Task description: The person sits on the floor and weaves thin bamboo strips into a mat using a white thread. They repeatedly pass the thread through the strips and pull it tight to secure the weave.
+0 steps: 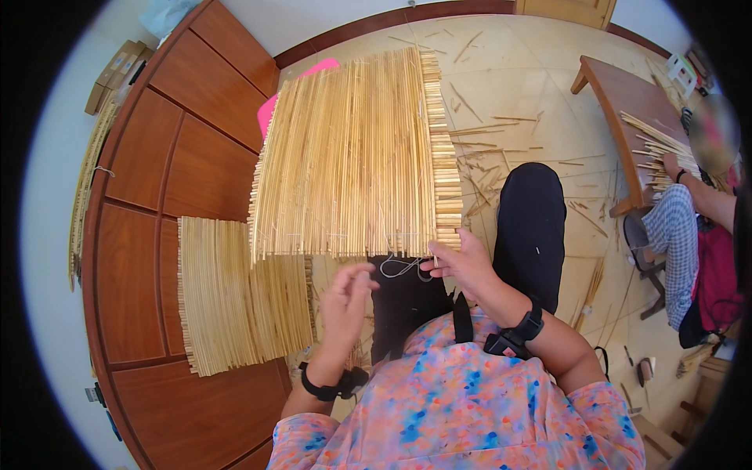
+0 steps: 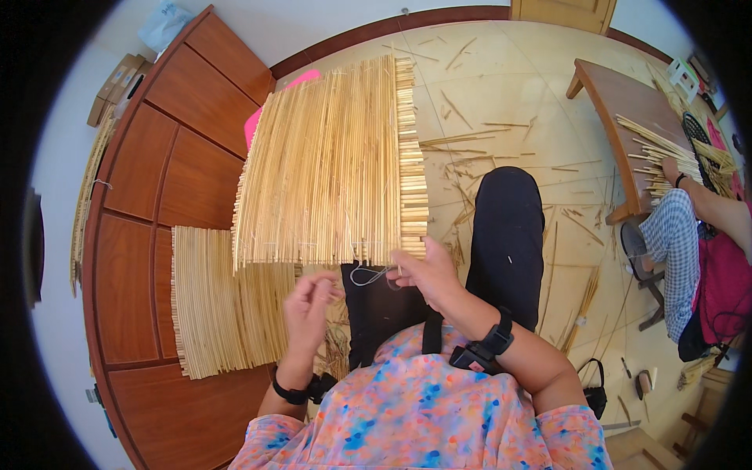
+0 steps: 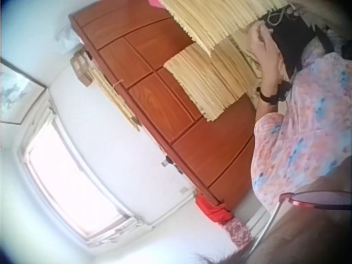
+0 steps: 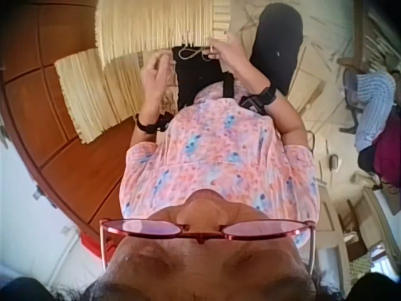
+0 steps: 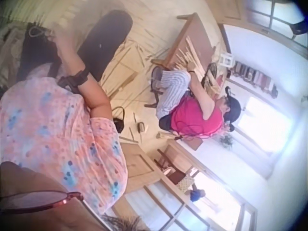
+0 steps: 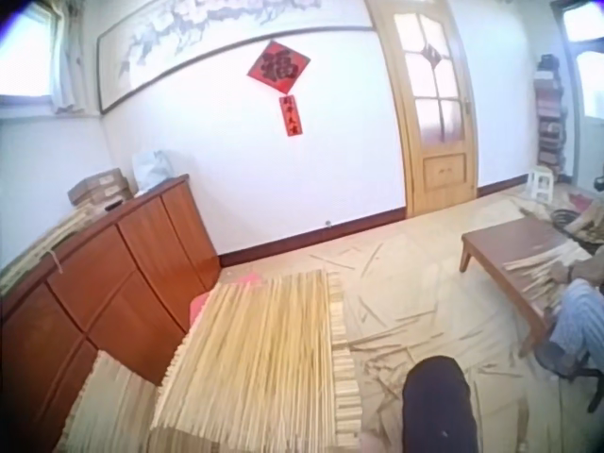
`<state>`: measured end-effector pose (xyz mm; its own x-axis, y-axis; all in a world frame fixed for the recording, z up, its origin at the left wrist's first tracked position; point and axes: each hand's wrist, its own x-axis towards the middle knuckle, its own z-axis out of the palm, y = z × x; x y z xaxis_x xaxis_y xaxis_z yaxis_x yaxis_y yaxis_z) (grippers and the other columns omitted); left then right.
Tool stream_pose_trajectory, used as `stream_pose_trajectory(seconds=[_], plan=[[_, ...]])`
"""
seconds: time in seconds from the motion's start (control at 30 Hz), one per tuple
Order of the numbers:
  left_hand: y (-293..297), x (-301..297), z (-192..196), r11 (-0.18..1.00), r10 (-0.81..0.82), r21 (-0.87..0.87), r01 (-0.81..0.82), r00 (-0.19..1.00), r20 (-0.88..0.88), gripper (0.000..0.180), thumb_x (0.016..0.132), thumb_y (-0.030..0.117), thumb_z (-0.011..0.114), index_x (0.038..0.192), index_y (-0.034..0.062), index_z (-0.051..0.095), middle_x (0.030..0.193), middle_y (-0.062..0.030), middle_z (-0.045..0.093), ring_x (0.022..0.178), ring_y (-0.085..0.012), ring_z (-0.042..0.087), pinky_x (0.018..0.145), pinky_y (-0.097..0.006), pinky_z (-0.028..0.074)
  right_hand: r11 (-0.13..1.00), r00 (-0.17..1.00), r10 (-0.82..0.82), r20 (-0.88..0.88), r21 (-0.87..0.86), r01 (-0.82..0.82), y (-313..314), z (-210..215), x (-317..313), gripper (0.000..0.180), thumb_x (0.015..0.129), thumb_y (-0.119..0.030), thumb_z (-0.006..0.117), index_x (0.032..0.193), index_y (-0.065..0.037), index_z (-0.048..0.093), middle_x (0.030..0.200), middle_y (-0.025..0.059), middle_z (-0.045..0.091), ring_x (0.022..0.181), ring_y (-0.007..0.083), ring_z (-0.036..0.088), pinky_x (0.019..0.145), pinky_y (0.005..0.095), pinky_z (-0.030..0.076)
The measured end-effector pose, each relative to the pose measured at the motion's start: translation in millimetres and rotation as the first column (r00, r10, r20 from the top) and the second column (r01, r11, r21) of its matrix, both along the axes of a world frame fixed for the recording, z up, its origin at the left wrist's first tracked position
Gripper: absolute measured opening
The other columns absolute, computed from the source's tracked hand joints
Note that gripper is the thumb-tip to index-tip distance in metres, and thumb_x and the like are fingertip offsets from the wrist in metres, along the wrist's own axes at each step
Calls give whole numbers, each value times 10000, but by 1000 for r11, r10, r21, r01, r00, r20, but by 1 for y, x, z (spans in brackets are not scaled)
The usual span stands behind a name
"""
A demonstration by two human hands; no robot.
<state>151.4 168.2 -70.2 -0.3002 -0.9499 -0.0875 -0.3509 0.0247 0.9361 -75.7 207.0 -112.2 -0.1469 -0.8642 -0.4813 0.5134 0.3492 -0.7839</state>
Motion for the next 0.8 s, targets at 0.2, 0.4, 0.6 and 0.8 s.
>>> stream_pose_trajectory(seconds=[0.2,0.4,0.6,0.8], plan=[[-36,-44,17,681,-119,-681,270,958,261,161,865,17,715,1026,14,710,1028,-124,700,927,-260,682,796,-359,551,998,999,-34,-25,-47,33,0,2,1,347,979,-144,653,1266,-15,507,1054,117,690,799,195,726,646,260,578],[-47,-87,-3,562,-222,-713,419,907,358,229,751,40,780,974,47,730,891,-108,618,839,-302,614,708,-387,517,986,991,-110,-69,-130,101,0,-1,5,286,951,-73,654,1202,16,551,992,98,696,803,167,723,662,254,580],[-56,-94,-8,523,-264,-731,437,899,348,226,726,51,787,946,68,741,843,-93,597,794,-282,588,670,-384,483,977,986,-118,-120,-192,94,2,4,2,264,942,-22,636,1184,36,551,1025,102,685,836,159,704,723,280,598],[-55,-96,-2,505,-312,-760,409,908,281,107,773,39,753,877,47,729,840,-110,615,784,-297,595,689,-403,490,972,983,-122,-136,-215,91,2,8,5,295,947,-16,633,1211,45,517,1059,109,676,854,168,699,731,296,603]])
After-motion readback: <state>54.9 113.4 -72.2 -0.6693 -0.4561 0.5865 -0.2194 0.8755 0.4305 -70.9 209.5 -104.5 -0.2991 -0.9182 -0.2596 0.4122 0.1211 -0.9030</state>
